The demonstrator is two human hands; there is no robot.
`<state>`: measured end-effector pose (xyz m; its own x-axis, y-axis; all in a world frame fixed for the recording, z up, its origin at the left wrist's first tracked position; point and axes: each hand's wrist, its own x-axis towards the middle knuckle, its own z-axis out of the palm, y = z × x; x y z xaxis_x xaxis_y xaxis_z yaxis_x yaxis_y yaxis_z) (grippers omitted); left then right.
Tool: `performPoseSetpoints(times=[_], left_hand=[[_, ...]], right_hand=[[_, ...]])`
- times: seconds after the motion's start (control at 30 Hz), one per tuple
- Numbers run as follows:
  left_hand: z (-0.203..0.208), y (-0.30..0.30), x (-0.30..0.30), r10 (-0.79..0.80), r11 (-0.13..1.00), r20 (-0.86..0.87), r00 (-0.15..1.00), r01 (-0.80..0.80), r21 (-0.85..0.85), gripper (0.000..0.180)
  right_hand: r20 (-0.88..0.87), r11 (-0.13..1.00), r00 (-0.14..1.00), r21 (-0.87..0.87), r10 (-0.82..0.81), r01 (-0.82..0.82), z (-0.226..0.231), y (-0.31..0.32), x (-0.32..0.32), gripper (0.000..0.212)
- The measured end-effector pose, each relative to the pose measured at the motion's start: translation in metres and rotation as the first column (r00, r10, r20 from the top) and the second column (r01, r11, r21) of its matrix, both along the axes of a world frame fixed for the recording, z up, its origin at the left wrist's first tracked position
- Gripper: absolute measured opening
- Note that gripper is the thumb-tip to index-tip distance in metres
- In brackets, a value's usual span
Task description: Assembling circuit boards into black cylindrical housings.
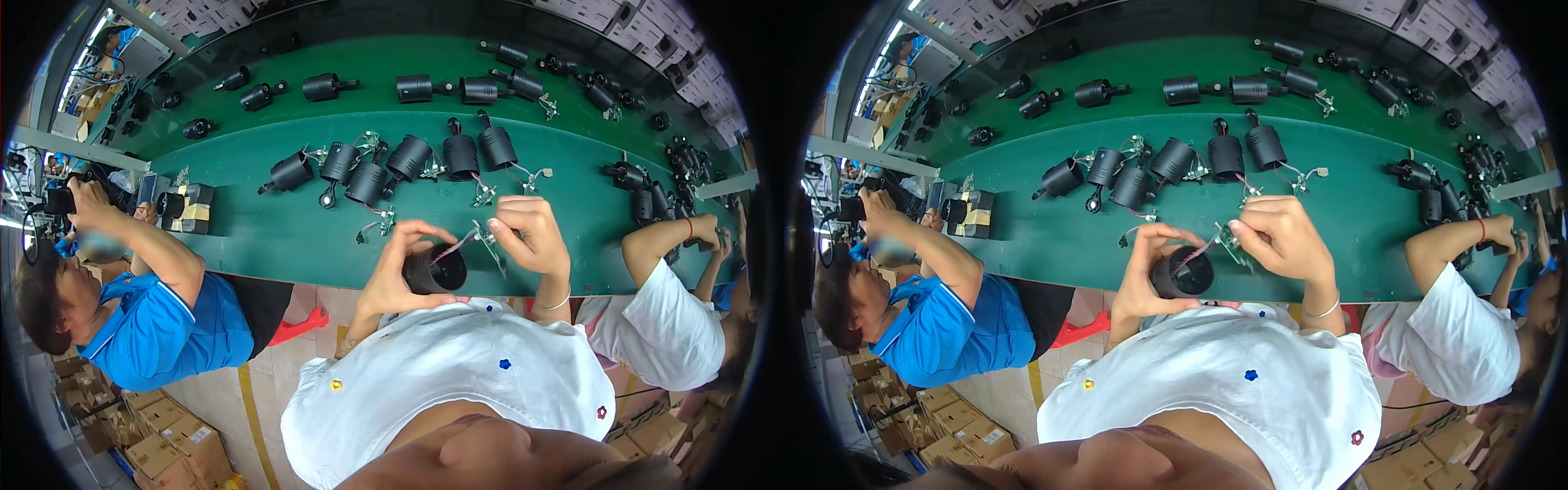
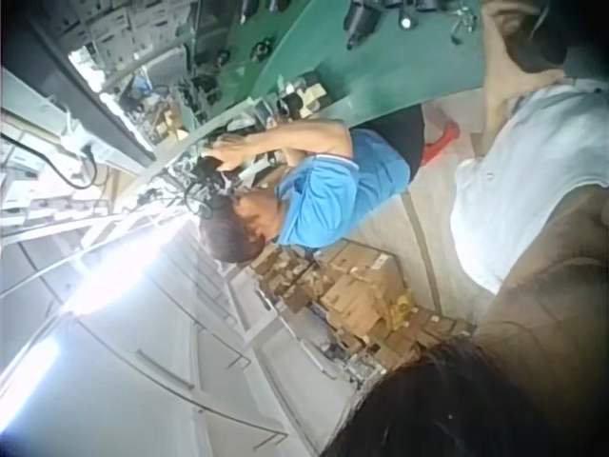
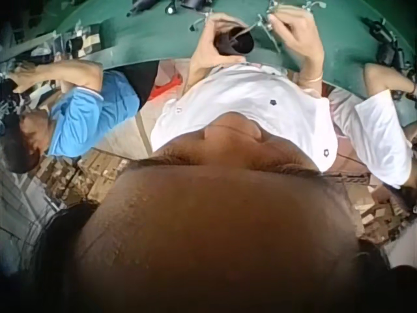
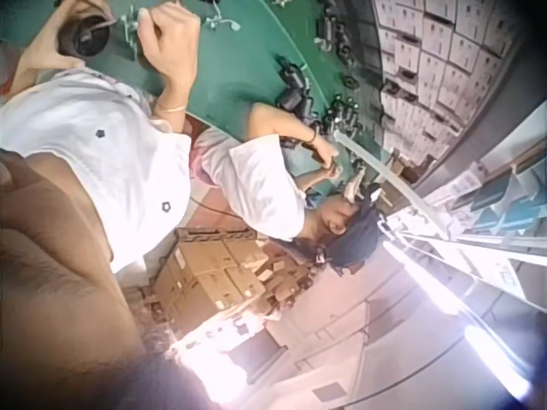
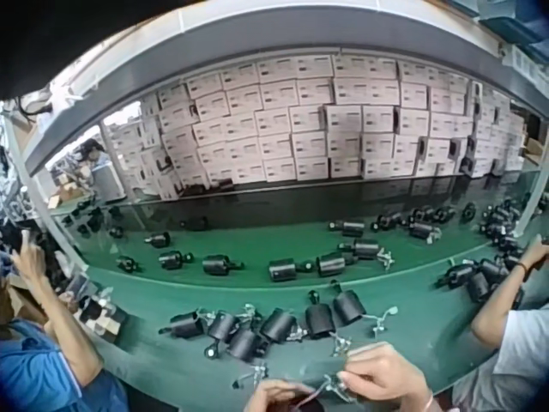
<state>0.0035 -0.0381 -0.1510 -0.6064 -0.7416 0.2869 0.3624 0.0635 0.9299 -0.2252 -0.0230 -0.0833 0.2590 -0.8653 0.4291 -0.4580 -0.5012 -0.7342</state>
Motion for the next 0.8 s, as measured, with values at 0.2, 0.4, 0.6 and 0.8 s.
performPoseSetpoints(times=[0.2, 0.4, 0.6, 0.8], left_hand=[[0.017, -0.022, 0.006, -0.188, 0.85, 0.163, 0.969, 0.243, -0.467, 0.091], [-0.005, -0.006, 0.0, -0.348, 0.935, -0.167, 0.923, 0.355, 0.013, 0.099], [-0.019, 0.003, -0.01, -0.318, 0.743, -0.624, 0.714, 0.596, 0.304, 0.103], [-0.021, 0.0, -0.018, -0.296, 0.708, -0.751, 0.59, 0.664, 0.243, 0.105]], right_hand=[[-0.085, 0.963, 0.99, 0.254, 0.117, -0.092, 0.008, -0.01, 0.002, 0.035], [0.052, 0.928, 0.985, 0.33, 0.162, -0.17, -0.01, -0.018, 0.014, 0.025], [0.776, 0.923, 0.604, 0.347, -0.181, -0.169, -0.036, -0.007, 0.052, 0.005], [0.946, 0.93, 0.323, 0.117, 0.002, -0.348, -0.061, -0.008, 0.05, 0.011]])
